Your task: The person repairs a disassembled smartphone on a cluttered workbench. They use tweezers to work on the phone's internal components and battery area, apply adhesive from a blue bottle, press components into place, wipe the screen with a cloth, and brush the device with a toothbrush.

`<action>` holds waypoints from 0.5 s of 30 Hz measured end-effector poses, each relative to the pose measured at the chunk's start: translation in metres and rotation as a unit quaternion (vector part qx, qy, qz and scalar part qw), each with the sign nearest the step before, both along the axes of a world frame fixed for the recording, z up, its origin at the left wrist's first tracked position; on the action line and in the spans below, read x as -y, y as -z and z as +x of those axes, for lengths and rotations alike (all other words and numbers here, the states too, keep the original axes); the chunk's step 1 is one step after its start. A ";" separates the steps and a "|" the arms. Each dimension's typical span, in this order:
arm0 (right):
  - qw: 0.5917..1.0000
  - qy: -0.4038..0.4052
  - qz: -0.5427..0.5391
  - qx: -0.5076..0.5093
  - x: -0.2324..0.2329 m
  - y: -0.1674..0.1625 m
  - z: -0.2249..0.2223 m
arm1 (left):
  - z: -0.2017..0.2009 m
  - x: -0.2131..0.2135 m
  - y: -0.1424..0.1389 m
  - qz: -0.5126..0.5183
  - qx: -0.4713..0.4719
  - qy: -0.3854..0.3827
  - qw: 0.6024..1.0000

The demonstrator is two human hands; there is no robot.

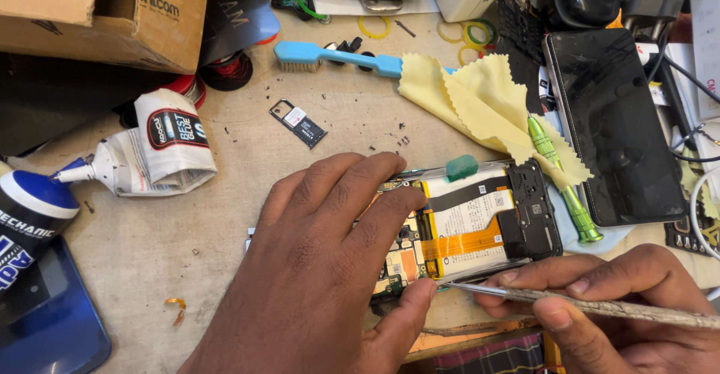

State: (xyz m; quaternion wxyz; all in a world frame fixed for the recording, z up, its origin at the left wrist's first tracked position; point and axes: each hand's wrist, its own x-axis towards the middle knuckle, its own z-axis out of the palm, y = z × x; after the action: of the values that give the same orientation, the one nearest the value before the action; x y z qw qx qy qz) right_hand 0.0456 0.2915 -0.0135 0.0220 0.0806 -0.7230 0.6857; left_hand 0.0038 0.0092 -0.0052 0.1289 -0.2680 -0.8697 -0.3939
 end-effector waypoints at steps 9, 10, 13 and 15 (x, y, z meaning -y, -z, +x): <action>1.000 0.008 0.009 -0.024 0.013 -0.009 0.000 | 0.001 0.000 -0.001 0.000 0.006 -0.001 1.000; 0.999 0.011 0.016 -0.028 0.014 -0.010 0.000 | 0.001 -0.001 -0.001 0.001 0.006 -0.001 1.000; 1.000 -0.014 -0.017 -0.016 0.014 -0.012 -0.003 | 0.002 0.001 -0.001 -0.001 0.004 -0.004 1.000; 1.000 -0.004 -0.023 -0.015 0.014 -0.012 -0.002 | 0.002 0.001 -0.001 -0.002 0.004 -0.004 1.000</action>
State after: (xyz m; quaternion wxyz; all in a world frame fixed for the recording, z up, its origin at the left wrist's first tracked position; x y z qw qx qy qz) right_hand 0.0433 0.2780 -0.0018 0.0315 0.0931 -0.7061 0.7012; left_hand 0.0062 0.0085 -0.0045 0.1264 -0.2637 -0.8721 -0.3924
